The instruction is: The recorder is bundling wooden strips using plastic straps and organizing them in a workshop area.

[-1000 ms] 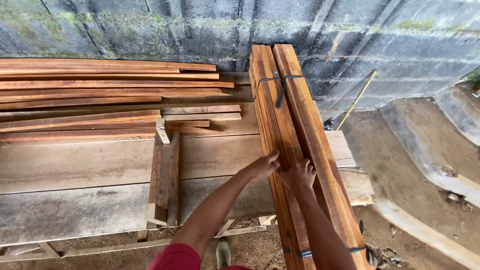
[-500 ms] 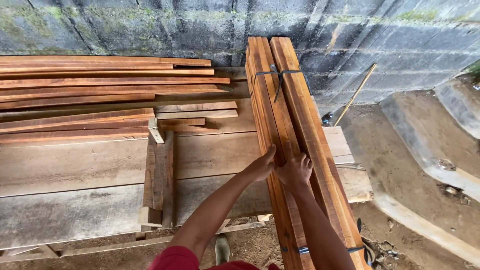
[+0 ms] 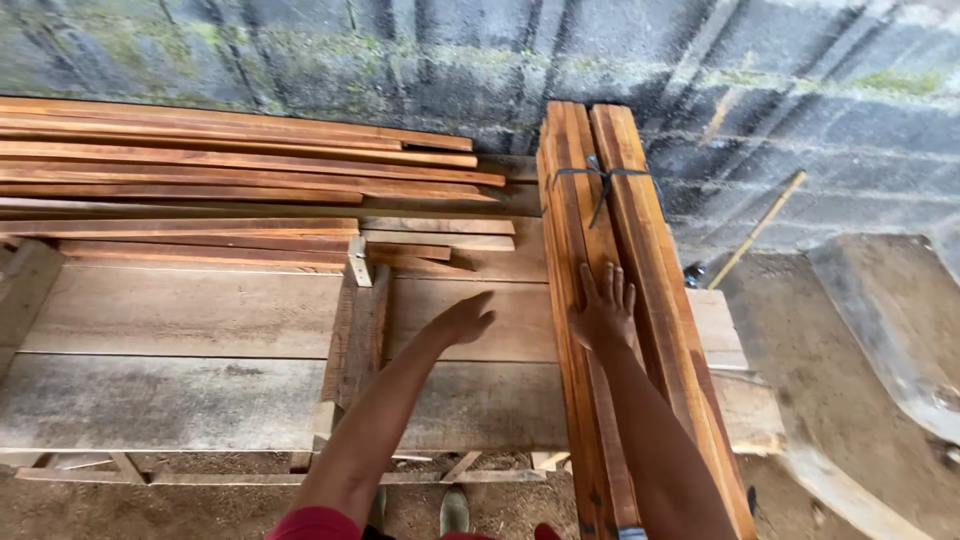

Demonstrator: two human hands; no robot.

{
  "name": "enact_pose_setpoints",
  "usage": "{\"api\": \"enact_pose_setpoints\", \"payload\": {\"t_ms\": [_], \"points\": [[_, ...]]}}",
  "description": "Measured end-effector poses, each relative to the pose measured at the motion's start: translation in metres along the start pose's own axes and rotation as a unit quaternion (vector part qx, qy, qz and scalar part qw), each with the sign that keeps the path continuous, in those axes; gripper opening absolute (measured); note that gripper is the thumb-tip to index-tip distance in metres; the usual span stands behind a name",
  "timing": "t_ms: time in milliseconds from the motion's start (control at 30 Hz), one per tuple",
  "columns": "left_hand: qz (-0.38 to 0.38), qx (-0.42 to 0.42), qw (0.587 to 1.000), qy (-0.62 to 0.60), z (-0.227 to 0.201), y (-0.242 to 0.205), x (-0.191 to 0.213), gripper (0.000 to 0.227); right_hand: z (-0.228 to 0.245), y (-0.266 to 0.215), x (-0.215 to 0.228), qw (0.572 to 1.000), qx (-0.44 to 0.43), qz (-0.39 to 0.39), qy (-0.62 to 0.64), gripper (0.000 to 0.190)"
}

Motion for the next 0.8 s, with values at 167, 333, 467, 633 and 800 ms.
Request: {"api": "enact_pose_setpoints", "payload": {"t_ms": [167, 333, 467, 633, 800], "points": [[-0.047, 0.127, 0.991, 0.005, 0.237, -0.008, -0.005, 0.065, -0.003, 0.001, -0.004, 1.0, 0.009, -0.001, -0.007, 0.081], [-0.05, 0.139, 0.984, 0.099, 0.264, -0.09, 0.016, 0.077, 0.002, 0.0, -0.012, 0.999, 0.026, -0.046, -0.002, 0.081], [-0.051, 0.12, 0.98, 0.149, 0.229, -0.137, 0.018, 0.075, 0.002, 0.014, -0.043, 0.98, 0.027, -0.19, -0.059, 0.077], [-0.139, -0.039, 0.983, 0.11, 0.273, -0.128, 0.0, 0.075, 0.06, 0.002, -0.051, 0.95, -0.008, -0.3, -0.09, 0.066], [-0.076, -0.057, 0.987, 0.13, 0.258, -0.153, -0.003, 0.081, 0.138, 0.023, -0.096, 0.998, -0.057, 0.002, 0.04, 0.083]]}}
Point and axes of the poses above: each hand's wrist, its own y-axis towards the middle knuckle, its own x-axis out of the back of the hand, z = x × y, the point moved 7 cm from there along y, towards the middle knuckle, and after that the axes turned 6 degrees about z, right-handed, at the moved point
